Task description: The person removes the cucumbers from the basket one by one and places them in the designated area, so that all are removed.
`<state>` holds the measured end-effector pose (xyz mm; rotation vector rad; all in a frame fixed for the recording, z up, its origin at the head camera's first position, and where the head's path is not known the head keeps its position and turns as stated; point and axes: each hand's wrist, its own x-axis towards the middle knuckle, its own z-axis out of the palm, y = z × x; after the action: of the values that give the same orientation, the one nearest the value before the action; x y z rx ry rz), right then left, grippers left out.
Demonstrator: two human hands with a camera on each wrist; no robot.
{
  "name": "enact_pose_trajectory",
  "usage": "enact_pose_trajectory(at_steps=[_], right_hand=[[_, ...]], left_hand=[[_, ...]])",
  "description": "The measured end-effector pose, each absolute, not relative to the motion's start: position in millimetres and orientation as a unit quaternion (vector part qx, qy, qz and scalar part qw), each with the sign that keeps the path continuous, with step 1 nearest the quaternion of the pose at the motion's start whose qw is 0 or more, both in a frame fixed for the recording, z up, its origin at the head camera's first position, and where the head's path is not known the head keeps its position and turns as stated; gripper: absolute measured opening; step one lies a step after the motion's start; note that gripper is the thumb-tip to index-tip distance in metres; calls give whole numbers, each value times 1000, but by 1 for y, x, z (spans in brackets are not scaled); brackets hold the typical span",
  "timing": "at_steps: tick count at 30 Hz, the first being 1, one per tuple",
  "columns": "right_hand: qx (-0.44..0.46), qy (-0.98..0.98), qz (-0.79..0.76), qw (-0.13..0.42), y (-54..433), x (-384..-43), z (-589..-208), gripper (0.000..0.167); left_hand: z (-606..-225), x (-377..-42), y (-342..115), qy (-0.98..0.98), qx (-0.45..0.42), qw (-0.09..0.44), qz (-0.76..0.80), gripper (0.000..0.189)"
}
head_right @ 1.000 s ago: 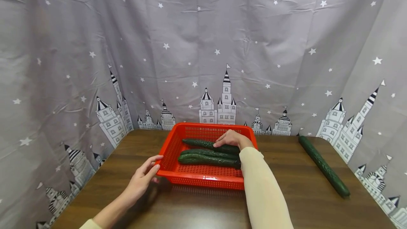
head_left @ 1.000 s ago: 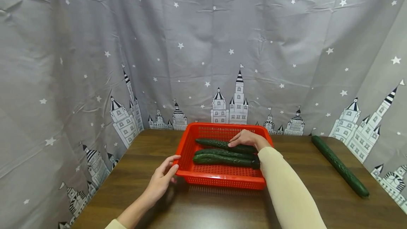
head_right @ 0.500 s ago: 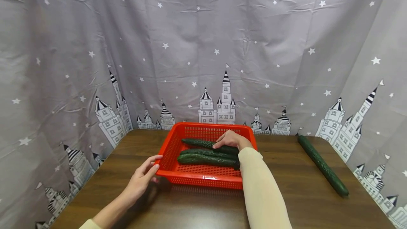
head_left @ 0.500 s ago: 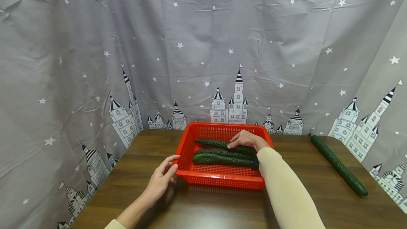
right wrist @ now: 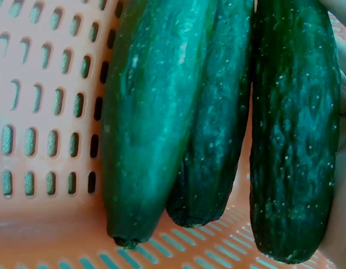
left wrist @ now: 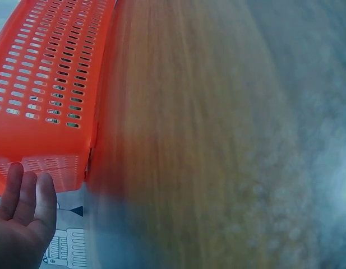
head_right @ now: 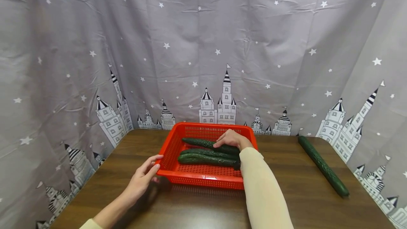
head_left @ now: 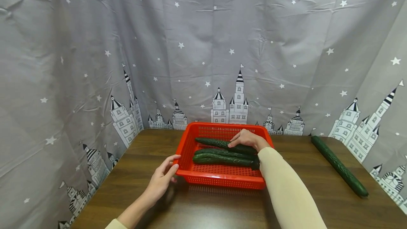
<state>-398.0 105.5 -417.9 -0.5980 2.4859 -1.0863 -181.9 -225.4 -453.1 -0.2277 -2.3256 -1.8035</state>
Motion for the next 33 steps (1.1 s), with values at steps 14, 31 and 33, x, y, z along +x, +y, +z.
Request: enact_pose_trajectory(at_steps=[14,31,33], right_hand=[[-218,881,-384,168,107,-398,-410,33],[-216,882,-397,135,115,-404,-382,37],[-220,882,-395,130,117,-405,-376,37]], left_hand=[[-456,-184,-225,-788,-66,88,-605,36],[-454,-180,-225,-790,-70,100,-601,37],[-454,-181,-226,-791,-75,102,-599,37]])
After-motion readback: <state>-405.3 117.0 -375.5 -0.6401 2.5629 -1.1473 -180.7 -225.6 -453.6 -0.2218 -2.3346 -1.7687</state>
